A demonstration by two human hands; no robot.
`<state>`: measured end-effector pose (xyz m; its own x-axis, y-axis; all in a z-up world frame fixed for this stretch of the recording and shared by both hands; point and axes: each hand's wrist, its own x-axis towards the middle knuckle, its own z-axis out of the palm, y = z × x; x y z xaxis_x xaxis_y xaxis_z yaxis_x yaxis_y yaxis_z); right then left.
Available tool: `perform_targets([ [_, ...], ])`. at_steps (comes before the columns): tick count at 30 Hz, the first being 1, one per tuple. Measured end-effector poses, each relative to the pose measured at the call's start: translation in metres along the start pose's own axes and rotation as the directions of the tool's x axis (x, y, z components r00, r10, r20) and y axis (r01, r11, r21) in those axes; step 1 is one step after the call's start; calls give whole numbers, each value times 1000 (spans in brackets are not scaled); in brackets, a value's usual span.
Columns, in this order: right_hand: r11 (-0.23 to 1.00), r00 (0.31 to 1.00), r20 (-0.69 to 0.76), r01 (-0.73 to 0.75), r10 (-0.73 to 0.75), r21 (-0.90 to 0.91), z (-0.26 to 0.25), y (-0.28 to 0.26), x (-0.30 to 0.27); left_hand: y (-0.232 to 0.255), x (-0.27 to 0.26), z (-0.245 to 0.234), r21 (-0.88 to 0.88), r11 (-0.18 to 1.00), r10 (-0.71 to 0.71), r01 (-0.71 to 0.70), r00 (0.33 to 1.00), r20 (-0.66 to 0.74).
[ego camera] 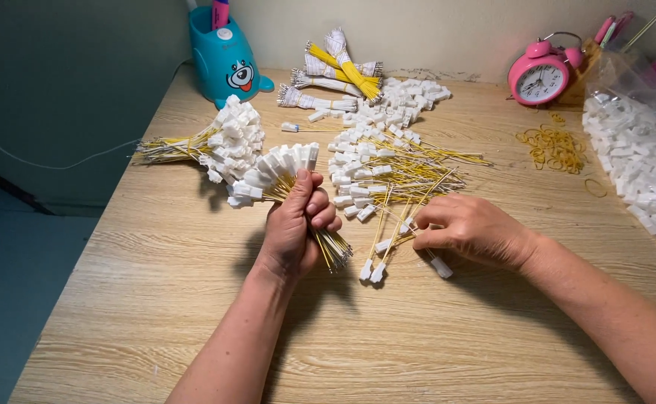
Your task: A person is gathering small white plastic components with yellow stems from a desk and organizing them into a large bundle held in their hand.
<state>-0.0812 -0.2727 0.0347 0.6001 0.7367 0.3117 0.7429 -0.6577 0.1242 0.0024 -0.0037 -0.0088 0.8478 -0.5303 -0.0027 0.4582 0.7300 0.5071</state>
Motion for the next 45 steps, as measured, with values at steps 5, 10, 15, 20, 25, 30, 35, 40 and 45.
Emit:
perform_targets([
  [5, 999, 985, -170, 23, -15, 43, -12, -19, 17, 0, -1, 2, -3, 1000, -1, 1, 1000, -8],
  [10, 991, 931, -355, 115, -83, 71, -41, -43, 45, 1, 0, -1, -13, 1000, -7, 7, 1000, -2],
  [15, 993, 945, -307, 119, -109, 12, -38, -42, 47, 4, -1, 0, -17, 1000, 2, -2, 1000, 7],
  [20, 989, 961, -233, 143, -150, -46, 1, -37, 41, 2, 0, -1, -3, 1000, 8, -8, 1000, -3],
  [25, 989, 970, -194, 138, -145, -49, 9, -36, 43, 2, 1, -2, 0, 1000, 9, -9, 1000, -5],
  [30, 992, 976, -183, 107, -119, -74, 15, -36, 47, 3, 0, 0, 3, 1000, 14, -14, 1000, -15],
  [35, 994, 978, -187, 81, -93, -69, 14, -39, 52, 4, 0, 0, 8, 1000, 14, -14, 1000, -18],
  [40, 997, 976, -217, -4, -12, -74, 11, -29, 55, 3, 1, -3, -3, 1000, 24, -24, 1000, -14],
  [45, 986, 992, -115, 26, -46, -167, 17, -18, 65, 5, -1, 0, 7, 999, 32, -32, 999, -19],
])
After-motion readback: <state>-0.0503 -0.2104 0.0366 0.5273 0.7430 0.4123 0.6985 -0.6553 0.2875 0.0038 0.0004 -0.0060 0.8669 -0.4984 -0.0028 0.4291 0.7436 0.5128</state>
